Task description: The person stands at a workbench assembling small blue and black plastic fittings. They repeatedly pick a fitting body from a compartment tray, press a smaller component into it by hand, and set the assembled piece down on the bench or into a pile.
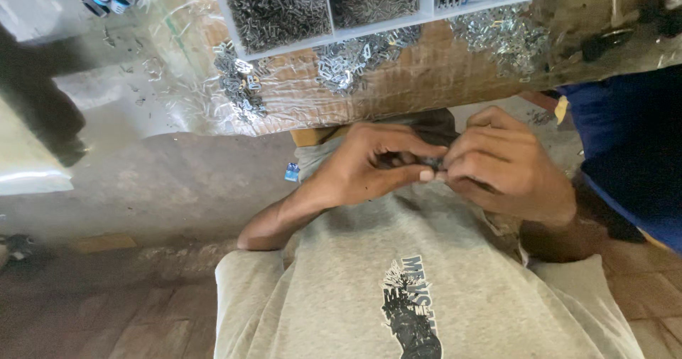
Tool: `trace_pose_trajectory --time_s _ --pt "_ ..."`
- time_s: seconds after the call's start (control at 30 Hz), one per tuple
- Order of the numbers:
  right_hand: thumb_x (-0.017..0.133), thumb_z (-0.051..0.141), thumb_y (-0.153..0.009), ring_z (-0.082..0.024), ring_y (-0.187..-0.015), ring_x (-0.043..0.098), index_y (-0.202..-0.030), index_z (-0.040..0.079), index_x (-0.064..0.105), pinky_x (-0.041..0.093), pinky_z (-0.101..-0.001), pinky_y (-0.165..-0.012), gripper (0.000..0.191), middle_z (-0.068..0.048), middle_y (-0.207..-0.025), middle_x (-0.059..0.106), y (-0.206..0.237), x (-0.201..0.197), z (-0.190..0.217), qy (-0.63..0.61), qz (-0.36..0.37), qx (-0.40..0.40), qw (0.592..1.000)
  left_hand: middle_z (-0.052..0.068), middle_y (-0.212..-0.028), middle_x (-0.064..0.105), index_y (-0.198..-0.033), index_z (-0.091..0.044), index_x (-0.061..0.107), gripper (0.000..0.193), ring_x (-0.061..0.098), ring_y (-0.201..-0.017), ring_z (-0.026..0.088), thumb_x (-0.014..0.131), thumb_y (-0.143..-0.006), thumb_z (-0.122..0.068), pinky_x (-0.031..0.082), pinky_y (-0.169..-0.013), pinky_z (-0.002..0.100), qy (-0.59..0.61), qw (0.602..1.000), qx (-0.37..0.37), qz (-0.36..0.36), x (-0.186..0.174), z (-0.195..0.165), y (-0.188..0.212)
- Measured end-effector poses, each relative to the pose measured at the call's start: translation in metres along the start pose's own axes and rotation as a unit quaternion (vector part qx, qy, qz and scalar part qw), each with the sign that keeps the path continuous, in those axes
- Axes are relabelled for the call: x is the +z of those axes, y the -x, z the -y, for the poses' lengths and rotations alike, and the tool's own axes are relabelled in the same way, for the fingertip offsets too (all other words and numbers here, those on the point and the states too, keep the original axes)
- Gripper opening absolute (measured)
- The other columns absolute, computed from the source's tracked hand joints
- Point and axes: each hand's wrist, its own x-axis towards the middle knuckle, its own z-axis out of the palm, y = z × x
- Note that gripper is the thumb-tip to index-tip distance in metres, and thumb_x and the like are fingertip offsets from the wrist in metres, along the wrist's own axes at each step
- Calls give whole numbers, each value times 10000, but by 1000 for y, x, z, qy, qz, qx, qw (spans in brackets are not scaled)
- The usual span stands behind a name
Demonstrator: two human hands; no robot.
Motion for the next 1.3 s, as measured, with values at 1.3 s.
trace_pose_trajectory --time_s 1.3 --pt "791 311 -913 -234 -913 641 -872 102 518 503 -367 -786 346 -88 -985 611 -48 17 -5 -144 -17 14 989 87 -1028 767 -1164 -37 755 262 727 -810 91 828 -916 3 594 -693 193 51 997 59 -28 -29 -4 23"
